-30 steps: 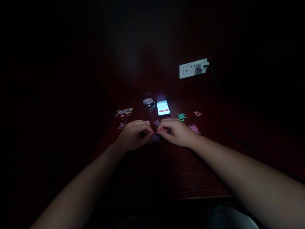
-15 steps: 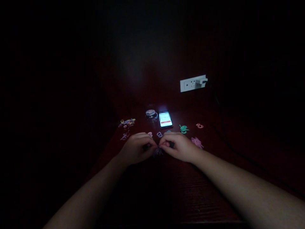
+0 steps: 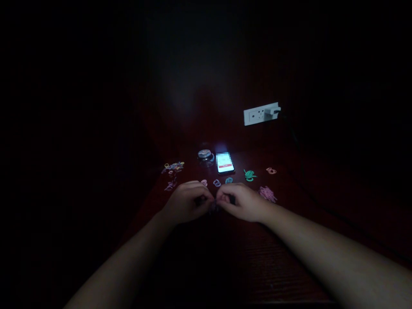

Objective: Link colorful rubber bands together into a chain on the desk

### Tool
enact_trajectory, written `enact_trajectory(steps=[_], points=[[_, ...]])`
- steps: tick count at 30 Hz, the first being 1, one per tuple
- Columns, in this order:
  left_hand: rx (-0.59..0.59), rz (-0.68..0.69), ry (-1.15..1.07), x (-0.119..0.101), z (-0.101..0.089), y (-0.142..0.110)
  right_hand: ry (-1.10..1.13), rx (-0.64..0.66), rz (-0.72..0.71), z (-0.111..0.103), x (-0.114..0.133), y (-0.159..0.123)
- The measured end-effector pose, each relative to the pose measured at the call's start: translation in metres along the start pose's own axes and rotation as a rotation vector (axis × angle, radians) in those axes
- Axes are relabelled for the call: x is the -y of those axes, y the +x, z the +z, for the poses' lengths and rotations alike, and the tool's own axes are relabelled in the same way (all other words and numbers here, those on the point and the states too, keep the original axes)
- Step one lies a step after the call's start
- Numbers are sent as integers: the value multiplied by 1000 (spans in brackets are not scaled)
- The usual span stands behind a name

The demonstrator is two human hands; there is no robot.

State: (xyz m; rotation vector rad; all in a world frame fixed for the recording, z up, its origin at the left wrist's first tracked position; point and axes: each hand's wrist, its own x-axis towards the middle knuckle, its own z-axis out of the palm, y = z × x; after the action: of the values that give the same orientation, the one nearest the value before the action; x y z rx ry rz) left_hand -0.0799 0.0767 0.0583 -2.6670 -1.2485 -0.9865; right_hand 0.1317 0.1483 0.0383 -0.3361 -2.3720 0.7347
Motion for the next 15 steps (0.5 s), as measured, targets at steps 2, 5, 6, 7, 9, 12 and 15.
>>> enact_trajectory(steps=[2,5,6,7,9,12,15], points=[[3,-2,8,0,-1,0,-26,-13,6,-1,-2,0],[4,-5,23,1,-1,0,-31,-25,23,-4,-6,0],[3,-6,24,1,-1,-1,-19,-31,30,-5,-7,-1],[-1,-7,23,2,-1,-1,-1,-41,33,-6,-7,-1],[-3,-8,24,2,-1,-1,51,-49,31,-5,-7,-2],[15,-11,32,1,-1,0,113,6,27,-2,-4,-2],[40,-7,33,0,-2,1,71,24,41,1,-3,-1]])
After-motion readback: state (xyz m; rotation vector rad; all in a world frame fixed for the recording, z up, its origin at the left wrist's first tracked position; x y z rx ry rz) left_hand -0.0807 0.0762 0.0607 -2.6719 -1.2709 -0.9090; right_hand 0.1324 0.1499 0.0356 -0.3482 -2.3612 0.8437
